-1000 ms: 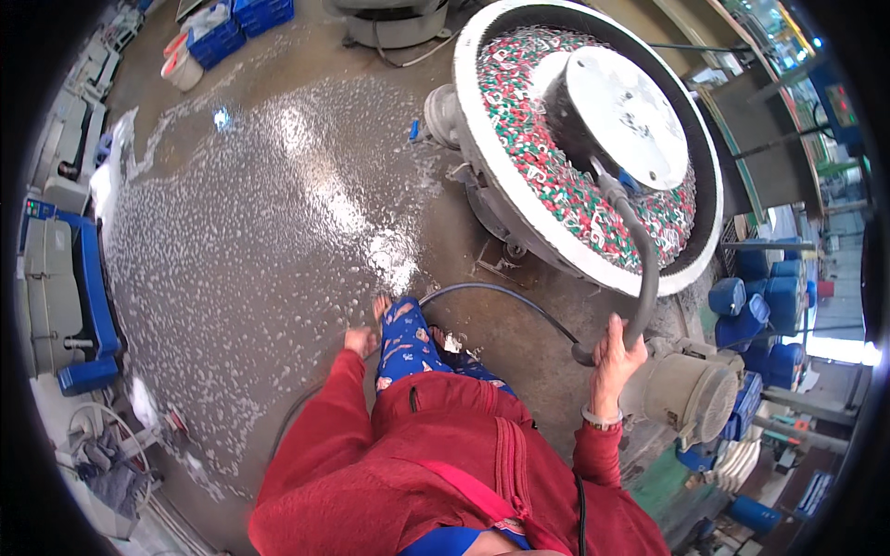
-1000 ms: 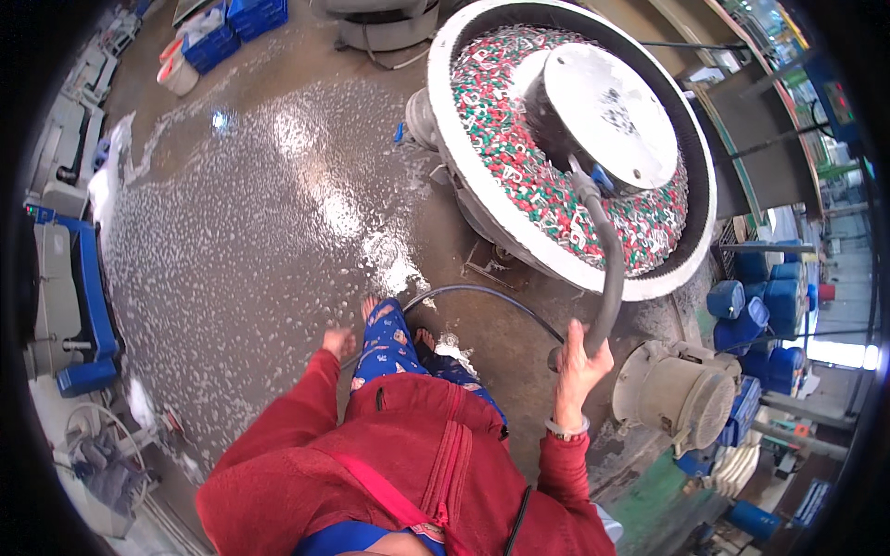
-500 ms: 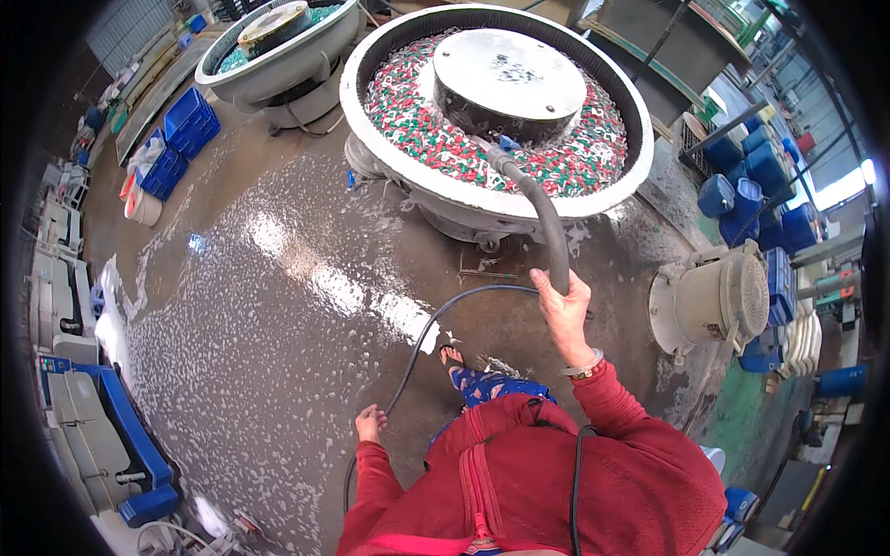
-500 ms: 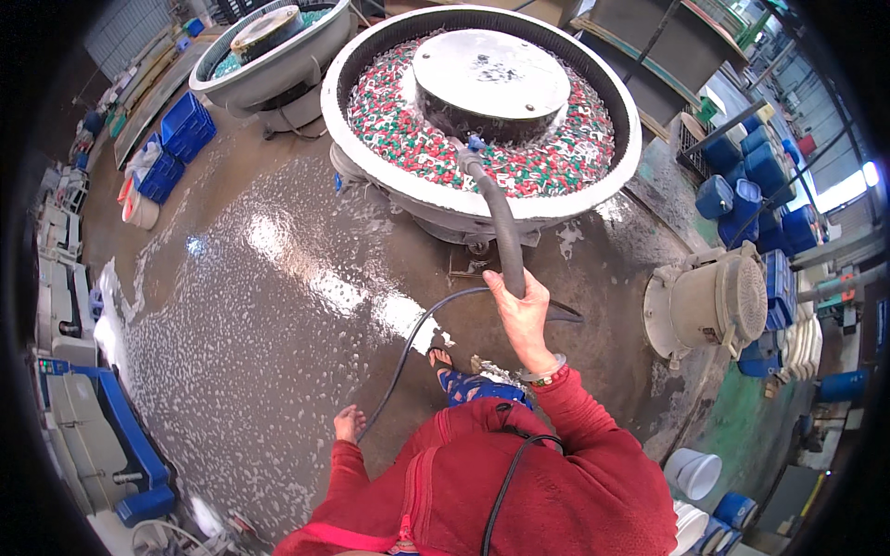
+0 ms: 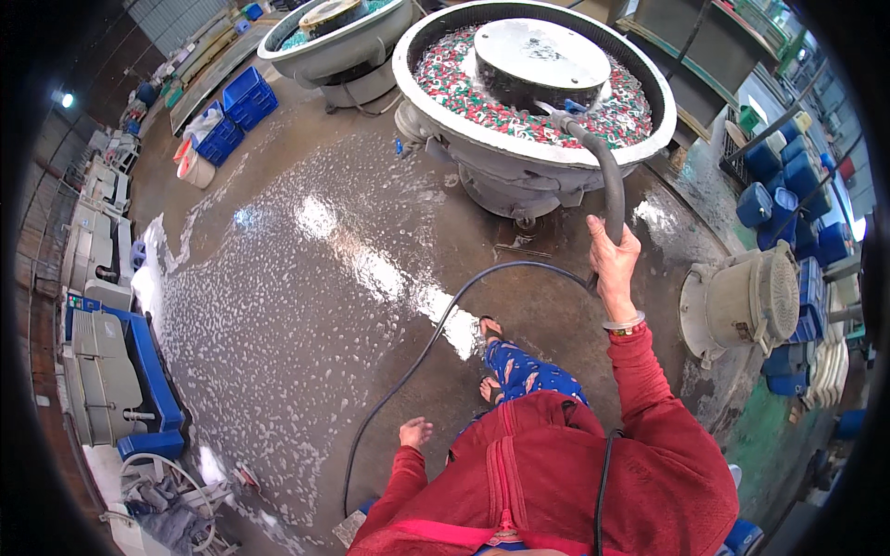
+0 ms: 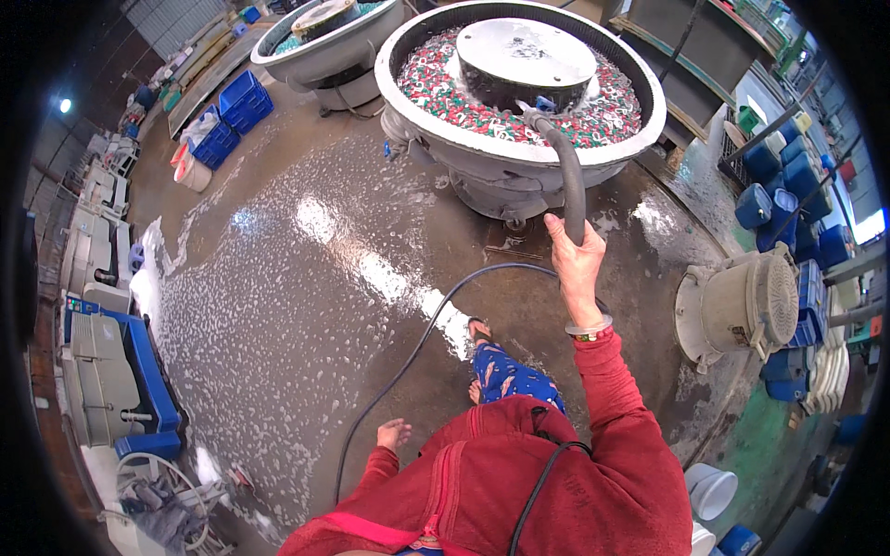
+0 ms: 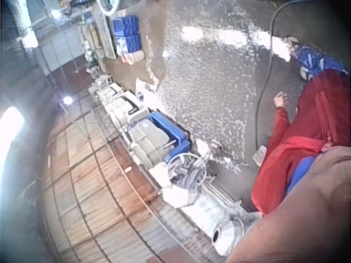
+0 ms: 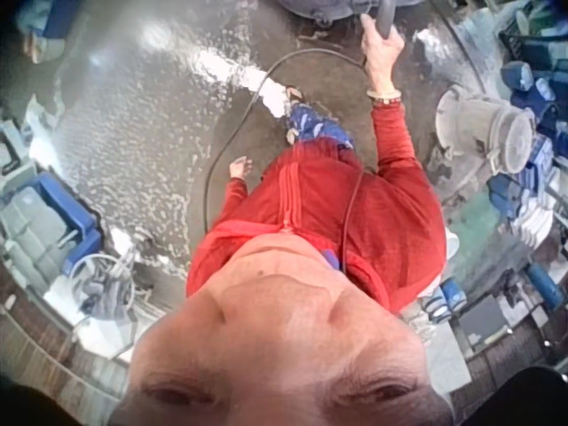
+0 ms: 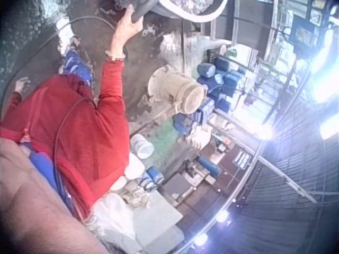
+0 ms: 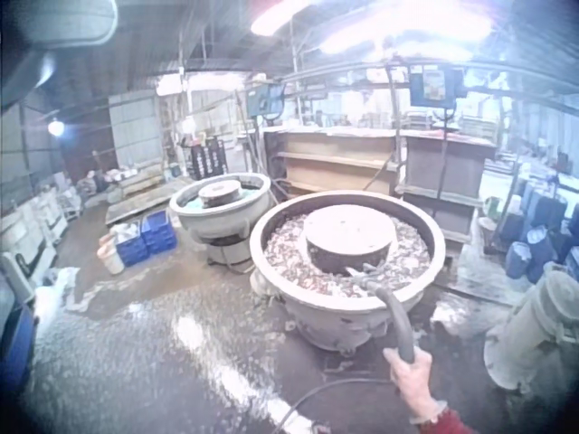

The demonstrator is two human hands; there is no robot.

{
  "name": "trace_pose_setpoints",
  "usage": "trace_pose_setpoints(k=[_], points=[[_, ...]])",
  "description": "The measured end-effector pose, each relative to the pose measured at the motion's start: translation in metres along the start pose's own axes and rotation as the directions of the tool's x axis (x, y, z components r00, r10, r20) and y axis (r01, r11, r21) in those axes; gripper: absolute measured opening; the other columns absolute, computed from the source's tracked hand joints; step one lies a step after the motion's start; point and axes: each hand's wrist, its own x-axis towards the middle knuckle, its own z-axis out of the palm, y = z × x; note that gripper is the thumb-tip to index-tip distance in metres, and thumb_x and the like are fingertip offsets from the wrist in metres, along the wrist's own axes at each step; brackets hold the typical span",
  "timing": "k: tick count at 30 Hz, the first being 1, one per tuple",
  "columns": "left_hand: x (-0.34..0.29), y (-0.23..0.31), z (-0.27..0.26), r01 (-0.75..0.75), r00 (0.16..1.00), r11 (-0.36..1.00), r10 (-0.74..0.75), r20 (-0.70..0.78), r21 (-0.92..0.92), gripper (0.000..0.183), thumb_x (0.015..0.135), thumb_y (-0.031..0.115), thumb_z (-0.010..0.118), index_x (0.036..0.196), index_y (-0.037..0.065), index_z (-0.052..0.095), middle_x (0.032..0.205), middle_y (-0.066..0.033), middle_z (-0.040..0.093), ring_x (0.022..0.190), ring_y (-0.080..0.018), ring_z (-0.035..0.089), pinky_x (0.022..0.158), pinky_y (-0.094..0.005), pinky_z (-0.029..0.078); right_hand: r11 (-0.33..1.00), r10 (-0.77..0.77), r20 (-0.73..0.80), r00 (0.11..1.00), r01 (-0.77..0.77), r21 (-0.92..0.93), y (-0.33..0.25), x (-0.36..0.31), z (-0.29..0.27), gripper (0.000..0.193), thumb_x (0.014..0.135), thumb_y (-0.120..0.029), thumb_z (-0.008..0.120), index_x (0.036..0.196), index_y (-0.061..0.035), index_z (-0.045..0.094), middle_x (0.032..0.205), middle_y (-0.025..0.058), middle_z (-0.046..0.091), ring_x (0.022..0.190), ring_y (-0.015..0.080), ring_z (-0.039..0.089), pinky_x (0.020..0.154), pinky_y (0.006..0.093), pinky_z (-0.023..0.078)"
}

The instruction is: The person uses a hose to spray water onto the floor and around industrial machinery in a workshop, then reaches into a vibrating finishing machine containing parts and fluid.

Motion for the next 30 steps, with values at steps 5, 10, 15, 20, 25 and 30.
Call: trace_pose_setpoints(k=[5, 10, 15, 20, 25, 30], points=[[-0.018, -0.023, -0.001, -0.023, 0.999, 1.000, 0.024, -0.035, 0.016, 0.032, 0.083, 0.006, 0.045, 0.115, 0.000, 0.046, 0.082, -0.0102, 0.063, 0.063, -0.0170, 0.059, 0.054, -0.0291, 0.049, 0.998, -0.053, -0.001, 0.999, 0.053, -0.029, 0.002, -0.013, -0.014, 0.018, 0.077, -0.017, 0.067, 0.070, -0.0046, 0.057, 0.054, -0.0095, 0.043, 0.047, -0.0007, 0.033, 0.040, 0.0177, 0.024], [-0.004, -0.052, -0.021, -0.107, 0.989, 0.989, 0.095, -0.117, -0.101, 0.033, 0.083, 0.004, 0.044, 0.116, -0.001, 0.045, 0.082, -0.0126, 0.062, 0.062, -0.0192, 0.060, 0.051, -0.0304, 0.049, 0.983, -0.175, 0.021, 0.984, 0.176, -0.047, 0.011, -0.017, -0.022, 0.017, 0.077, -0.017, 0.067, 0.070, -0.0064, 0.056, 0.052, -0.0091, 0.043, 0.041, -0.0005, 0.032, 0.036, 0.0180, 0.022], [-0.039, -0.031, -0.005, -0.104, 0.983, 0.984, 0.124, -0.133, 0.146, 0.032, 0.083, 0.004, 0.043, 0.115, -0.001, 0.046, 0.081, -0.0129, 0.062, 0.062, -0.0207, 0.060, 0.049, -0.0313, 0.050, 0.996, -0.086, 0.019, 0.996, 0.087, -0.022, 0.017, -0.007, -0.044, 0.016, 0.077, -0.016, 0.068, 0.071, -0.0064, 0.056, 0.053, -0.0094, 0.042, 0.043, -0.0008, 0.032, 0.038, 0.0176, 0.022], [-0.042, -0.001, 0.042, -0.074, 0.986, 0.985, 0.095, -0.134, 0.155, 0.031, 0.083, 0.005, 0.044, 0.114, -0.001, 0.047, 0.081, -0.0120, 0.062, 0.063, -0.0203, 0.060, 0.051, -0.0312, 0.050, 0.999, 0.048, -0.005, 0.999, -0.048, -0.002, 0.002, 0.020, -0.099, 0.015, 0.077, -0.015, 0.067, 0.071, -0.0036, 0.058, 0.055, -0.0087, 0.045, 0.046, -0.0004, 0.035, 0.040, 0.0185, 0.027], [0.014, 0.023, 0.100, -0.217, 0.976, 0.976, 0.217, -0.035, -0.009, 0.031, 0.084, 0.009, 0.045, 0.114, 0.000, 0.048, 0.080, -0.0109, 0.062, 0.062, -0.0170, 0.059, 0.051, -0.0284, 0.049, 0.997, 0.076, -0.001, 0.997, -0.076, 0.011, -0.006, 0.056, -0.152, 0.018, 0.077, -0.016, 0.067, 0.069, -0.0058, 0.054, 0.051, -0.0092, 0.041, 0.040, -0.0010, 0.032, 0.035, 0.0177, 0.022], [-0.004, 0.067, 0.180, -0.318, 0.948, 0.941, 0.315, 0.047, 0.117, 0.028, 0.085, 0.008, 0.045, 0.111, 0.000, 0.051, 0.082, -0.0099, 0.063, 0.064, -0.0148, 0.060, 0.053, -0.0262, 0.049, 0.995, 0.100, 0.049, 0.994, -0.100, 0.003, -0.012, 0.088, -0.197, 0.022, 0.076, -0.020, 0.068, 0.069, -0.0060, 0.053, 0.049, -0.0087, 0.040, 0.038, -0.0005, 0.031, 0.034, 0.0185, 0.020]])
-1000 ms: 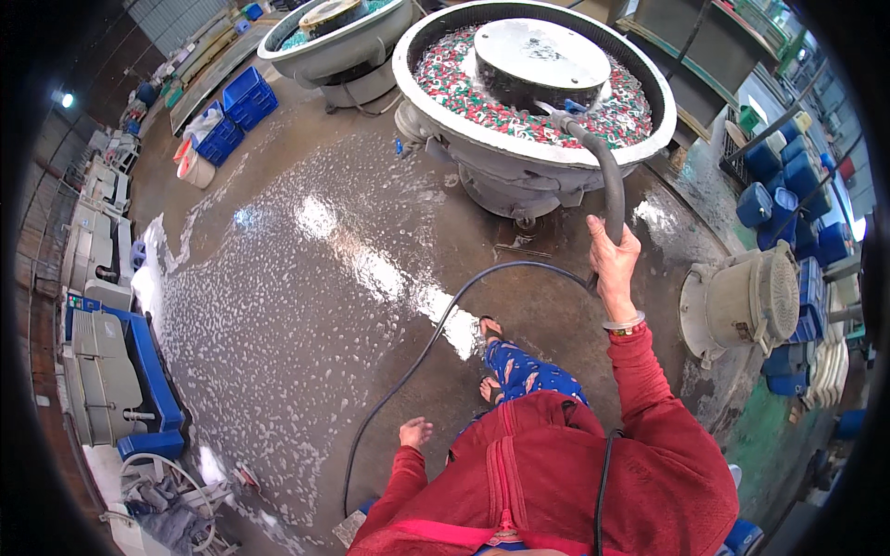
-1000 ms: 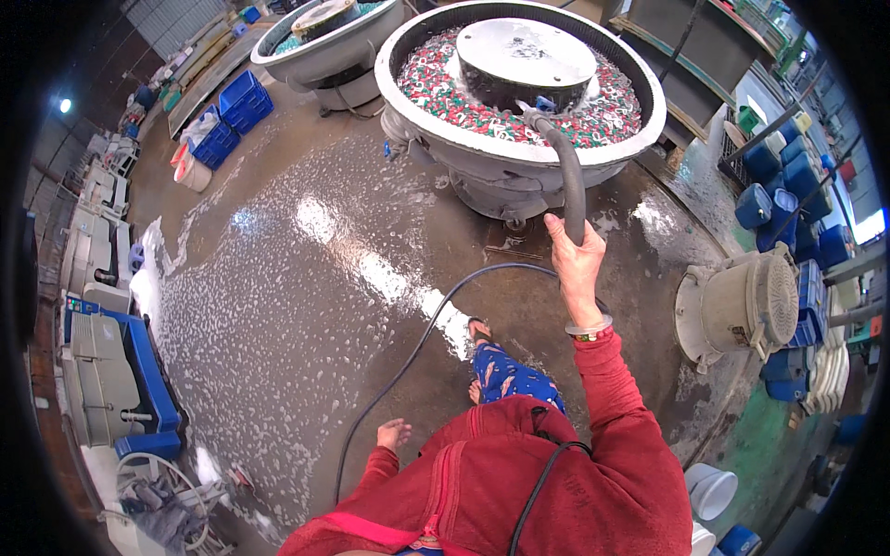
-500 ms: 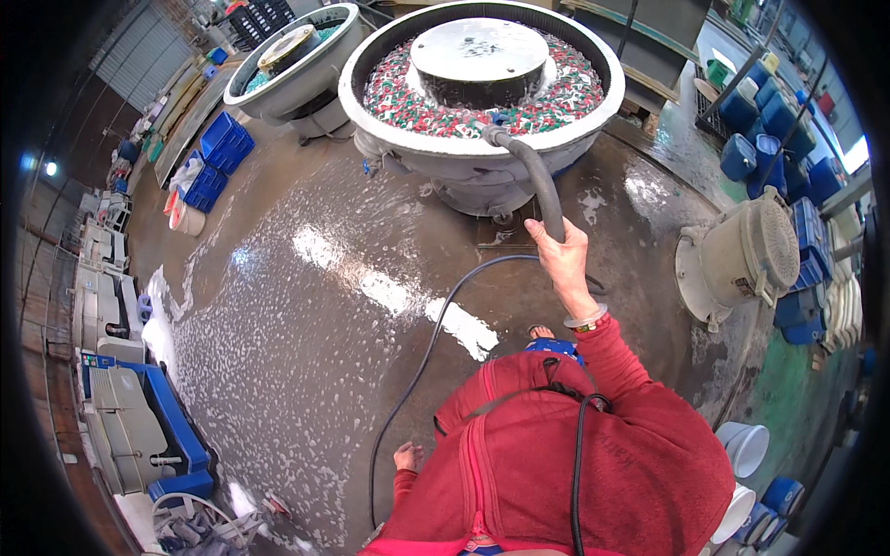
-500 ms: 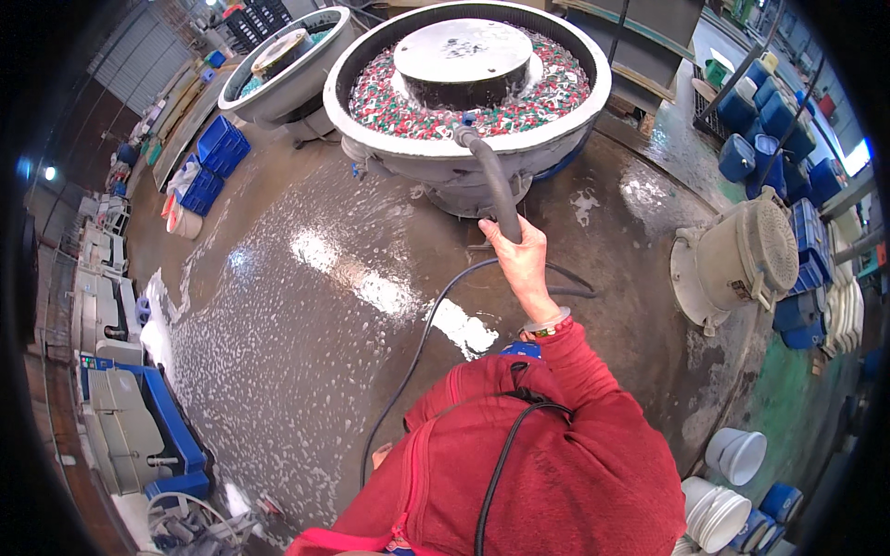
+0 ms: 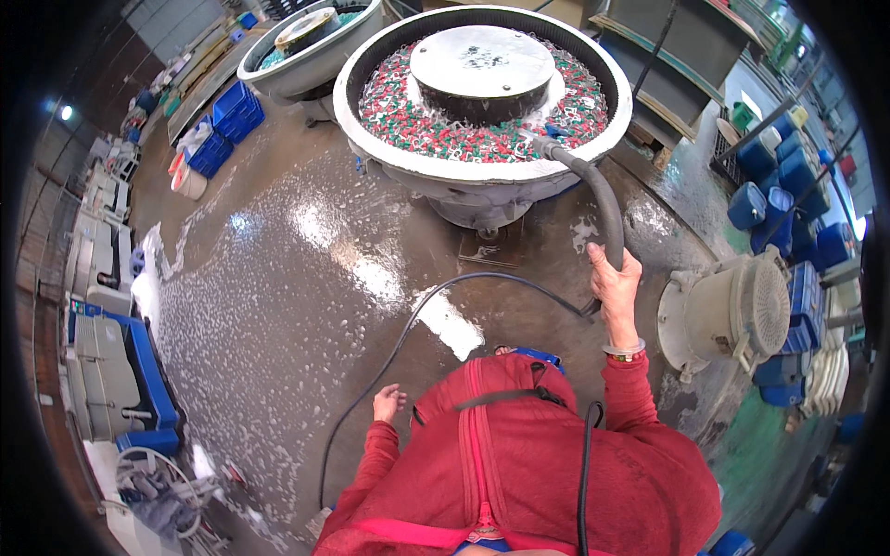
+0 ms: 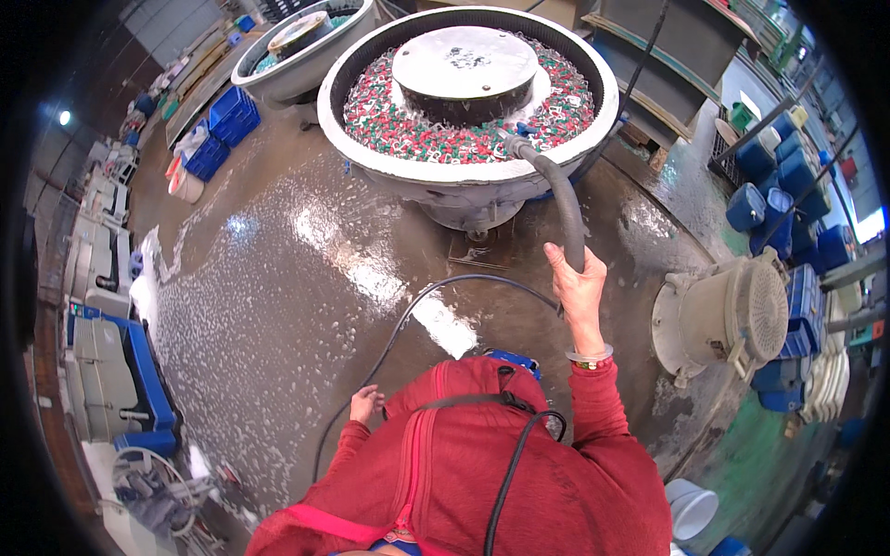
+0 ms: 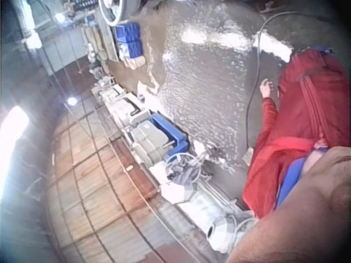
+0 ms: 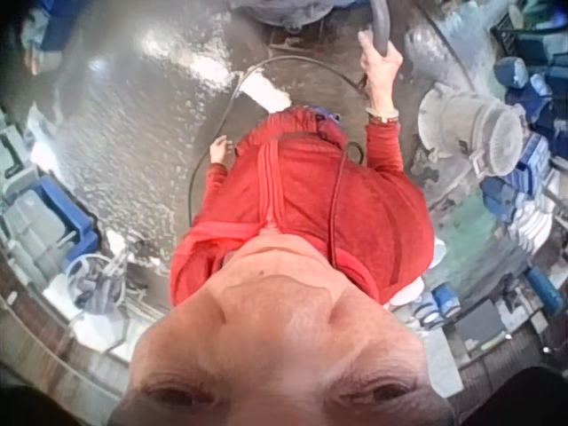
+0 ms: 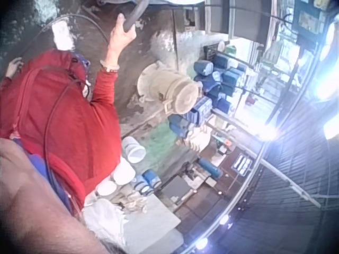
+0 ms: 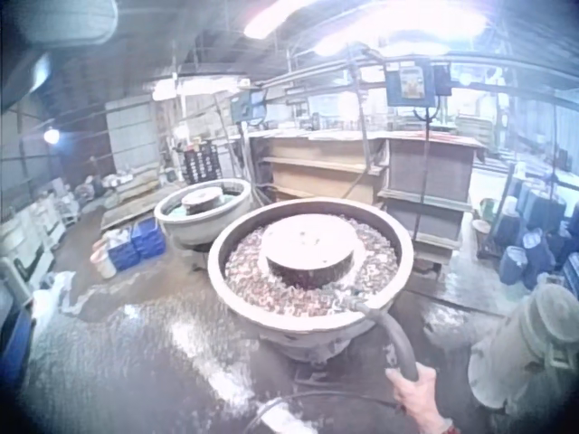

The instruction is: The person uses a hose to spray water onto the floor and around industrial machinery in a workshop, then reaches into a vibrating finishing machine containing parts and fluid.

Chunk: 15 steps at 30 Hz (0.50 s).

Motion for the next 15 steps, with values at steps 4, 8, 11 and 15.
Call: trace_pose_setpoints(k=[4, 8, 11, 15], points=[[-0.008, -0.010, 0.040, 0.034, 0.999, 0.999, -0.034, -0.034, 0.020, 0.027, 0.084, 0.007, 0.045, 0.109, 0.001, 0.053, 0.083, -0.0095, 0.064, 0.067, -0.0152, 0.061, 0.053, -0.0262, 0.049, 1.000, 0.008, 0.057, 0.998, -0.008, -0.002, -0.007, 0.021, -0.013, 0.023, 0.076, -0.020, 0.068, 0.068, -0.0068, 0.051, 0.048, -0.0083, 0.039, 0.036, -0.0001, 0.030, 0.033, 0.0186, 0.019], [-0.022, -0.044, 0.071, 0.125, 0.990, 0.992, -0.124, -0.069, 0.013, 0.029, 0.083, 0.009, 0.046, 0.110, 0.001, 0.053, 0.083, -0.0094, 0.063, 0.065, -0.0157, 0.060, 0.053, -0.0279, 0.049, 0.999, 0.039, 0.162, 0.986, -0.035, -0.026, -0.003, 0.038, -0.021, 0.023, 0.076, -0.019, 0.068, 0.069, -0.0064, 0.051, 0.049, -0.0080, 0.039, 0.036, 0.0002, 0.030, 0.033, 0.0184, 0.020], [-0.041, -0.067, 0.093, 0.183, 0.976, 0.983, -0.179, -0.127, 0.015, 0.030, 0.080, 0.008, 0.046, 0.109, 0.002, 0.054, 0.082, -0.0105, 0.064, 0.063, -0.0172, 0.061, 0.052, -0.0289, 0.049, 0.998, 0.056, 0.212, 0.976, -0.054, -0.015, -0.003, 0.047, -0.020, 0.022, 0.076, -0.018, 0.069, 0.070, -0.0060, 0.052, 0.049, -0.0072, 0.041, 0.036, 0.0005, 0.030, 0.033, 0.0180, 0.021], [-0.062, -0.111, 0.113, 0.253, 0.957, 0.966, -0.259, -0.131, -0.063, 0.029, 0.081, 0.008, 0.047, 0.108, 0.003, 0.055, 0.080, -0.0092, 0.063, 0.065, -0.0186, 0.061, 0.054, -0.0307, 0.050, 0.999, 0.045, 0.222, 0.974, -0.038, -0.037, -0.006, 0.053, -0.015, 0.020, 0.076, -0.017, 0.069, 0.070, -0.0062, 0.053, 0.049, -0.0075, 0.040, 0.036, 0.0003, 0.030, 0.033, 0.0179, 0.020]])
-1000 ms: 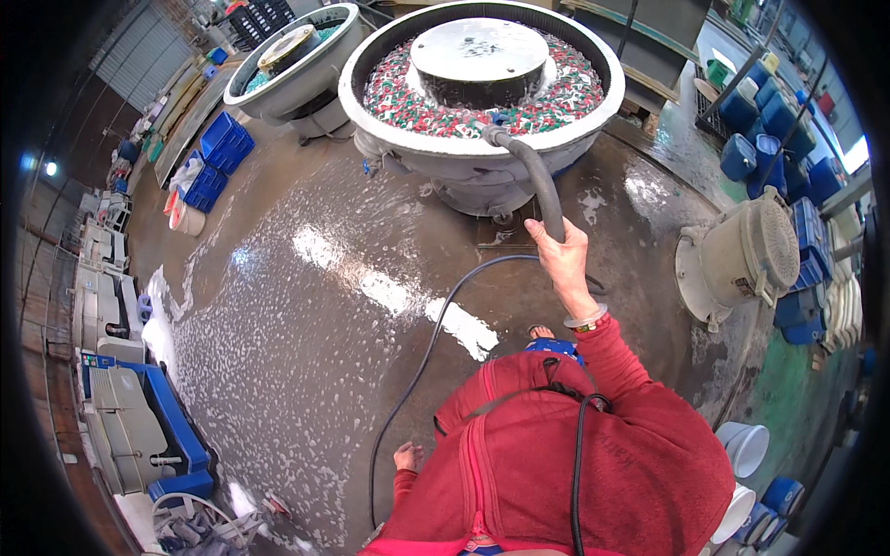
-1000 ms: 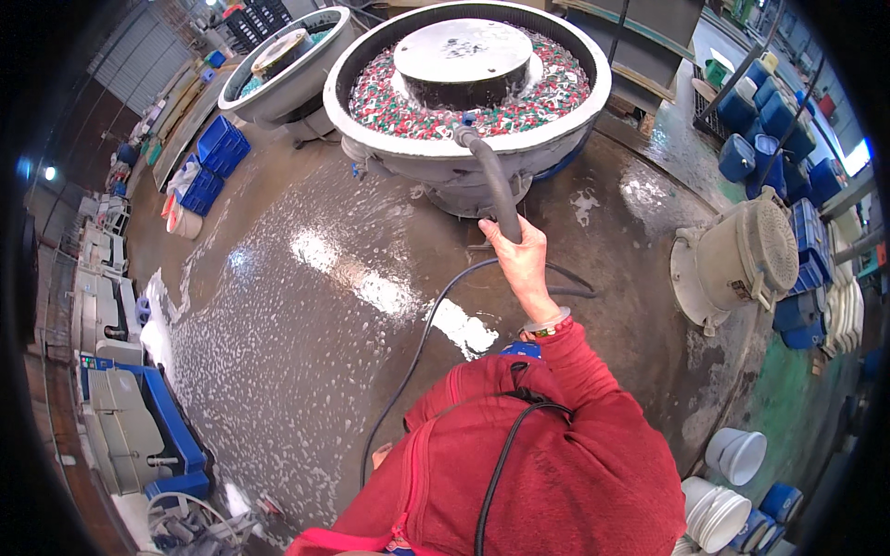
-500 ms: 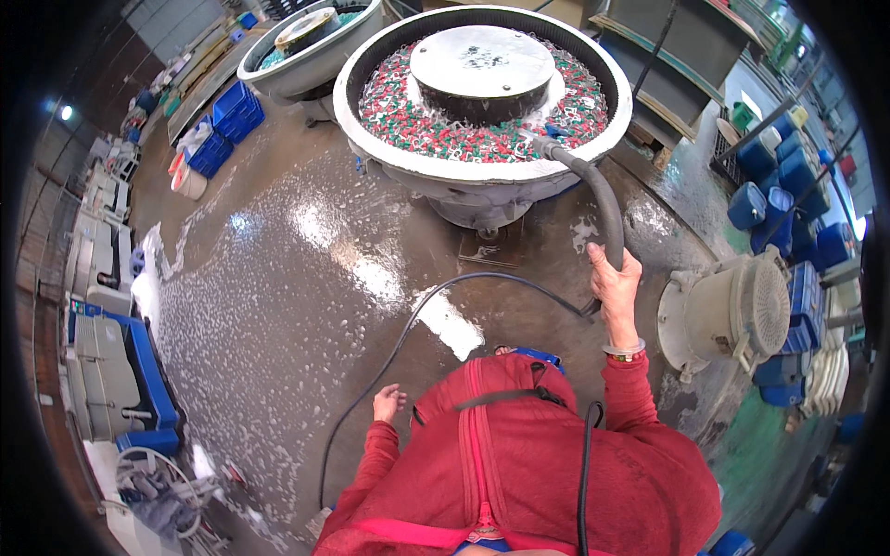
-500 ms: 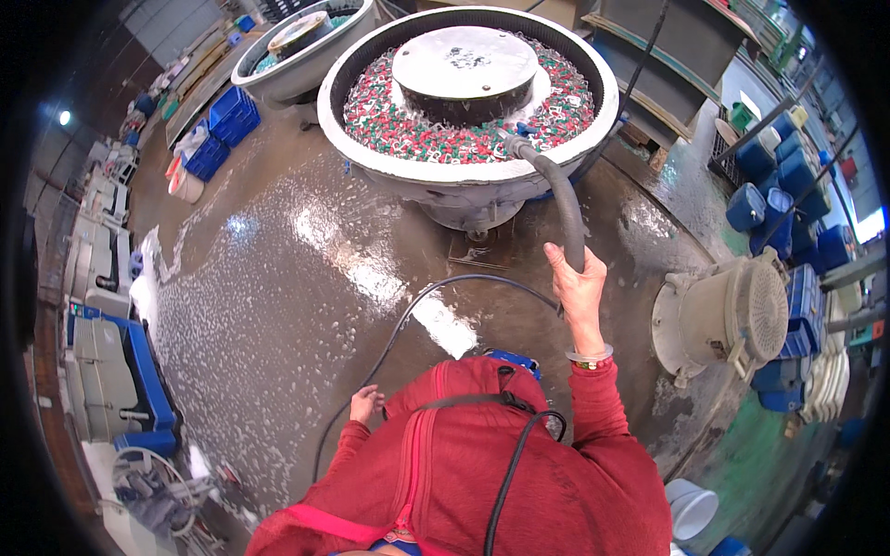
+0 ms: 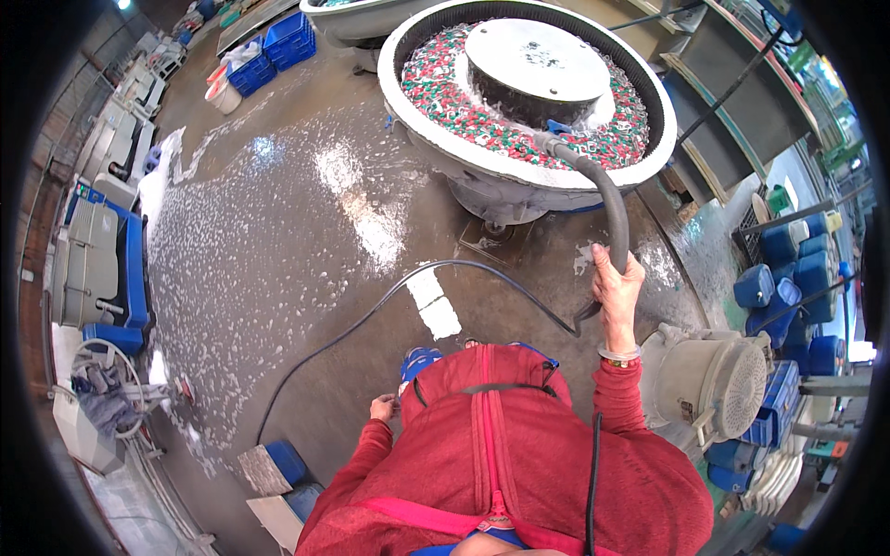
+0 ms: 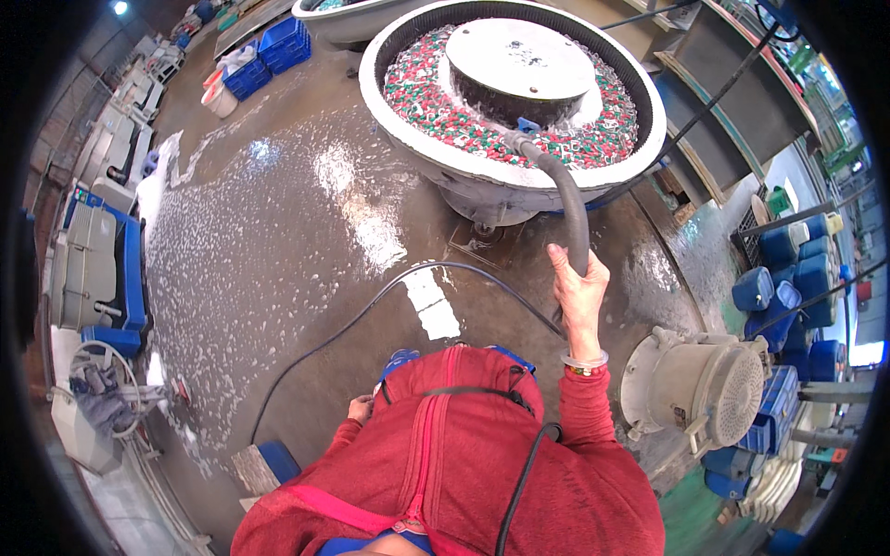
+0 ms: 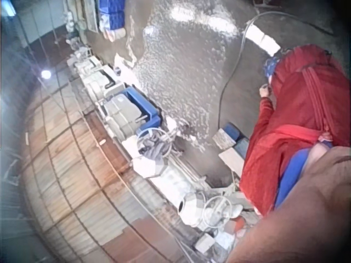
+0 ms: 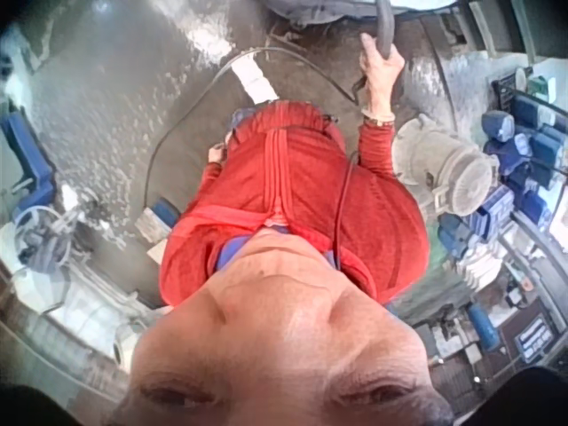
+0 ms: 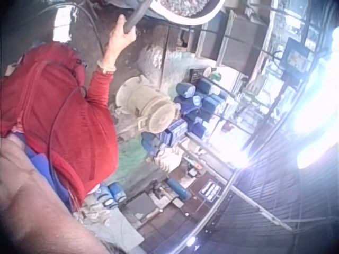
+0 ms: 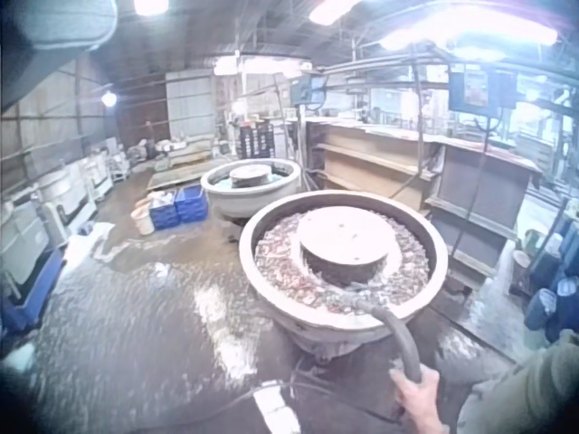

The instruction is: The person uses a hose to spray water onto the floor and around industrial machinery in a workshop, then reaches into a vibrating finishing machine containing parts and fluid.

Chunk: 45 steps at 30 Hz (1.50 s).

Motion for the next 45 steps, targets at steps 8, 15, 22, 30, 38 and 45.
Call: trace_pose_setpoints(k=[8, 15, 22, 30, 38, 45], points=[[-0.030, 0.043, 0.000, 0.041, 0.999, 0.998, -0.041, -0.010, 0.054, 0.028, 0.084, 0.008, 0.045, 0.111, 0.004, 0.053, 0.083, -0.0110, 0.062, 0.069, -0.0213, 0.062, 0.060, -0.0335, 0.051, 0.999, -0.026, -0.118, 0.993, 0.022, -0.037, 0.006, 0.010, -0.041, 0.017, 0.077, -0.016, 0.067, 0.071, -0.0074, 0.054, 0.048, -0.0088, 0.040, 0.036, -0.0006, 0.030, 0.033, 0.0178, 0.018], [0.018, 0.075, -0.011, -0.070, 0.998, 0.992, 0.069, -0.012, -0.107, 0.028, 0.084, 0.008, 0.046, 0.111, 0.004, 0.051, 0.077, -0.0083, 0.062, 0.057, -0.0137, 0.056, 0.049, -0.0268, 0.046, 0.992, -0.122, -0.245, 0.962, 0.106, -0.074, 0.006, 0.009, -0.066, 0.019, 0.078, -0.017, 0.066, 0.071, -0.0085, 0.051, 0.047, -0.0083, 0.036, 0.034, 0.0008, 0.028, 0.031, 0.0187, 0.019], [0.015, 0.090, 0.004, -0.135, 0.988, 0.989, 0.139, 0.065, -0.064, 0.030, 0.084, 0.010, 0.047, 0.114, 0.004, 0.050, 0.081, -0.0075, 0.062, 0.063, -0.0145, 0.056, 0.052, -0.0261, 0.047, 0.991, -0.132, -0.274, 0.953, 0.117, -0.069, 0.000, 0.005, -0.078, 0.014, 0.080, -0.012, 0.062, 0.073, -0.0053, 0.052, 0.049, -0.0074, 0.037, 0.035, 0.0012, 0.029, 0.032, 0.0189, 0.020], [0.023, 0.022, 0.006, -0.261, 0.965, 0.916, 0.255, 0.059, 0.306, 0.026, 0.080, 0.014, 0.053, 0.103, 0.004, 0.060, 0.082, -0.0085, 0.064, 0.066, -0.0163, 0.060, 0.057, -0.0280, 0.049, 0.994, -0.101, -0.302, 0.948, 0.081, -0.078, 0.001, 0.002, -0.087, 0.016, 0.080, -0.011, 0.062, 0.072, -0.0061, 0.050, 0.048, -0.0070, 0.037, 0.034, 0.0010, 0.029, 0.031, 0.0184, 0.019], [-0.002, 0.028, -0.013, -0.120, 0.988, 0.990, 0.127, -0.094, 0.077, 0.025, 0.082, 0.023, 0.050, 0.090, 0.003, 0.063, 0.074, -0.0096, 0.064, 0.056, -0.0149, 0.059, 0.050, -0.0302, 0.048, 0.987, -0.118, -0.180, 0.976, 0.096, -0.129, 0.009, 0.008, -0.053, 0.011, 0.078, -0.010, 0.065, 0.079, -0.0055, 0.055, 0.055, -0.0069, 0.043, 0.040, 0.0002, 0.033, 0.035, 0.0175, 0.020], [-0.030, 0.089, -0.003, -0.098, 0.991, 0.994, 0.102, -0.081, 0.049, 0.030, 0.082, 0.009, 0.046, 0.110, 0.005, 0.055, 0.085, -0.0100, 0.064, 0.067, -0.0166, 0.061, 0.058, -0.0290, 0.050, 0.994, -0.097, -0.024, 0.995, 0.095, -0.061, 0.015, 0.007, -0.046, 0.012, 0.080, -0.009, 0.062, 0.074, -0.0065, 0.052, 0.049, -0.0062, 0.040, 0.034, -0.0003, 0.028, 0.031, 0.0179, 0.017]])
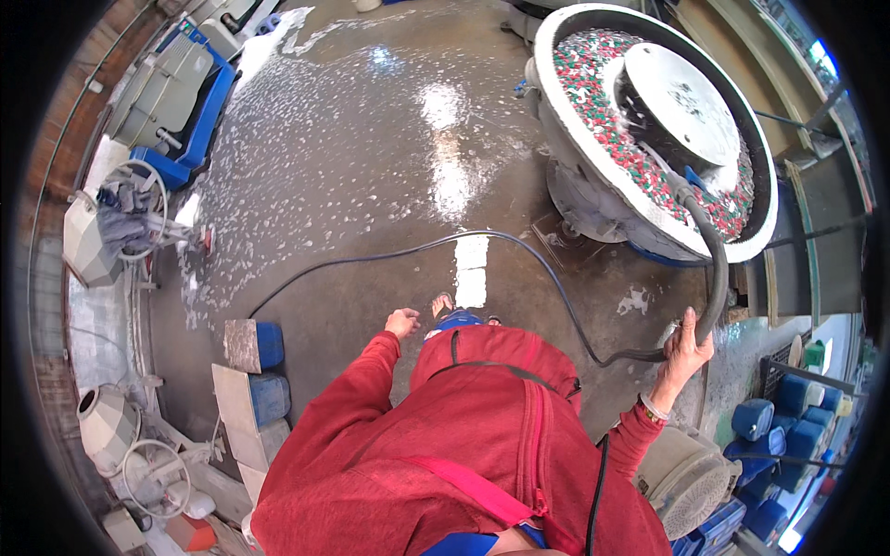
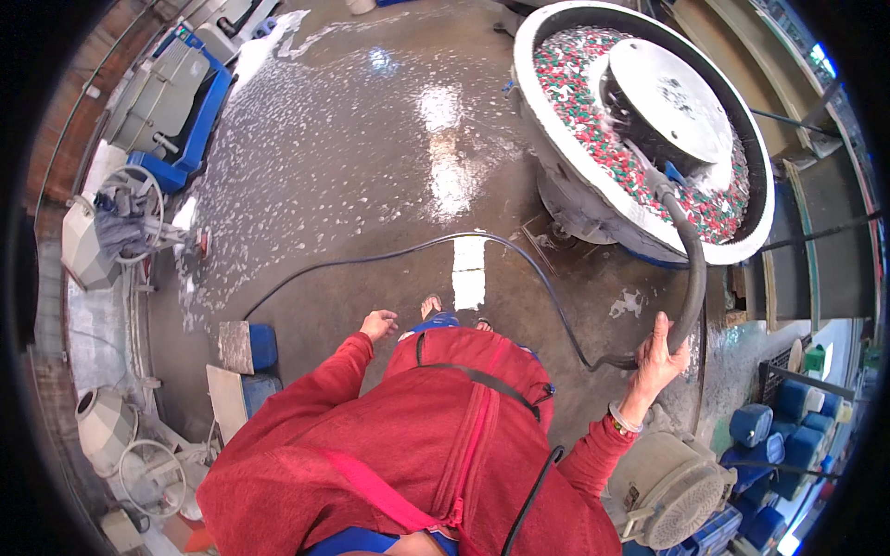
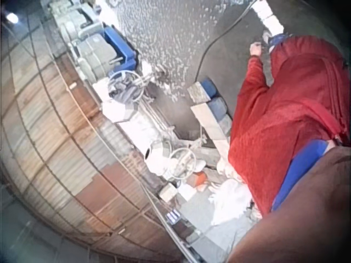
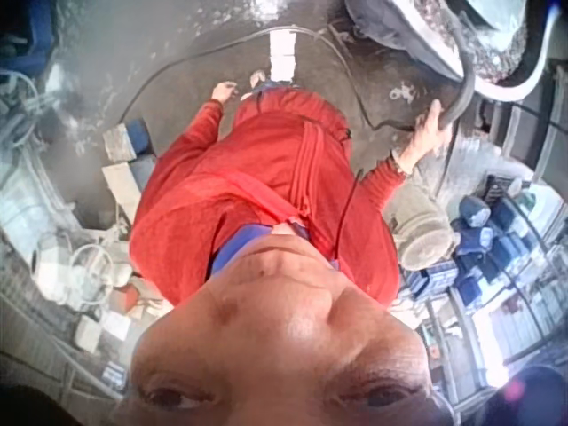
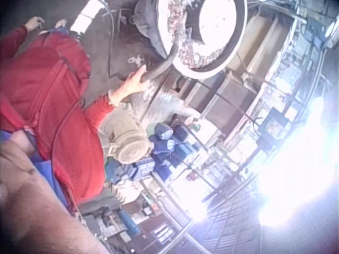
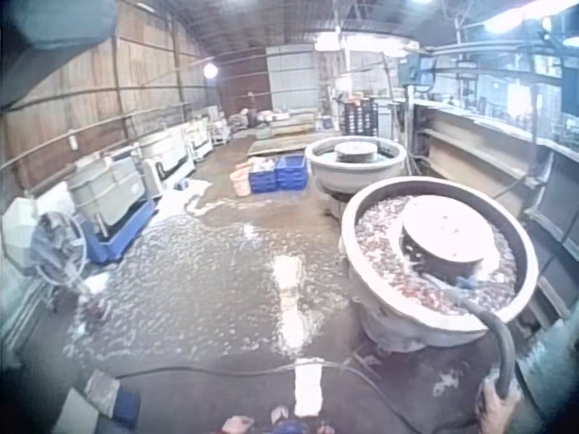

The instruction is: The person uses a hose to spray water onto the floor and around industrial machinery in a workshop, then reaches into a vibrating finishing machine containing parts and fluid.

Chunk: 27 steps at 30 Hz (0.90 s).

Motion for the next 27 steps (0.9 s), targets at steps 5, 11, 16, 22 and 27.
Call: trace_pose_setpoints(k=[5, 11, 16, 22, 27], points=[[0.006, -0.021, 0.001, -0.020, 1.000, 0.999, 0.021, 0.014, -0.044, 0.028, 0.083, 0.011, 0.044, 0.109, 0.007, 0.056, 0.080, -0.0092, 0.064, 0.064, -0.0143, 0.060, 0.052, -0.0265, 0.047, 0.995, -0.022, -0.054, 0.998, 0.016, -0.102, -0.007, 0.018, -0.006, 0.014, 0.077, -0.012, 0.066, 0.075, -0.0066, 0.054, 0.053, -0.0066, 0.042, 0.037, 0.0003, 0.033, 0.034, 0.0169, 0.021], [0.011, -0.056, 0.004, 0.061, 0.998, 0.998, -0.061, 0.012, 0.006, 0.028, 0.081, 0.007, 0.045, 0.106, 0.005, 0.057, 0.078, -0.0095, 0.064, 0.057, -0.0138, 0.058, 0.049, -0.0267, 0.048, 0.992, -0.041, -0.077, 0.996, 0.032, -0.122, -0.013, 0.030, -0.012, 0.018, 0.077, -0.014, 0.067, 0.069, -0.0080, 0.053, 0.052, -0.0084, 0.043, 0.040, -0.0006, 0.032, 0.036, 0.0175, 0.021], [0.031, -0.083, -0.002, 0.104, 0.991, 0.995, -0.103, 0.090, -0.004, 0.030, 0.084, 0.006, 0.044, 0.113, -0.001, 0.051, 0.086, -0.0118, 0.063, 0.064, -0.0181, 0.060, 0.057, -0.0304, 0.050, 0.994, -0.045, -0.062, 0.997, 0.039, -0.100, -0.005, 0.021, -0.009, 0.013, 0.077, -0.014, 0.067, 0.073, -0.0051, 0.058, 0.054, -0.0085, 0.044, 0.041, -0.0010, 0.032, 0.038, 0.0176, 0.020], [0.018, -0.020, 0.001, 0.025, 0.999, 0.998, -0.027, 0.042, 0.052, 0.027, 0.084, 0.009, 0.045, 0.108, 0.005, 0.056, 0.080, -0.0073, 0.064, 0.063, -0.0147, 0.060, 0.054, -0.0280, 0.050, 0.994, 0.017, -0.036, 0.999, -0.021, -0.109, 0.002, 0.013, -0.007, 0.012, 0.077, -0.013, 0.067, 0.077, -0.0032, 0.060, 0.057, -0.0088, 0.046, 0.049, -0.0007, 0.034, 0.042, 0.0175, 0.024], [0.029, -0.020, 0.011, 0.006, 0.998, 0.994, 0.001, 0.062, -0.105, 0.027, 0.085, 0.008, 0.044, 0.109, 0.004, 0.054, 0.080, -0.0069, 0.064, 0.064, -0.0140, 0.060, 0.055, -0.0282, 0.050, 0.985, 0.004, 0.002, 1.000, -0.004, -0.174, 0.007, 0.011, 0.000, 0.013, 0.077, -0.014, 0.067, 0.076, -0.0030, 0.060, 0.059, -0.0084, 0.046, 0.052, -0.0001, 0.034, 0.045, 0.0176, 0.026]])
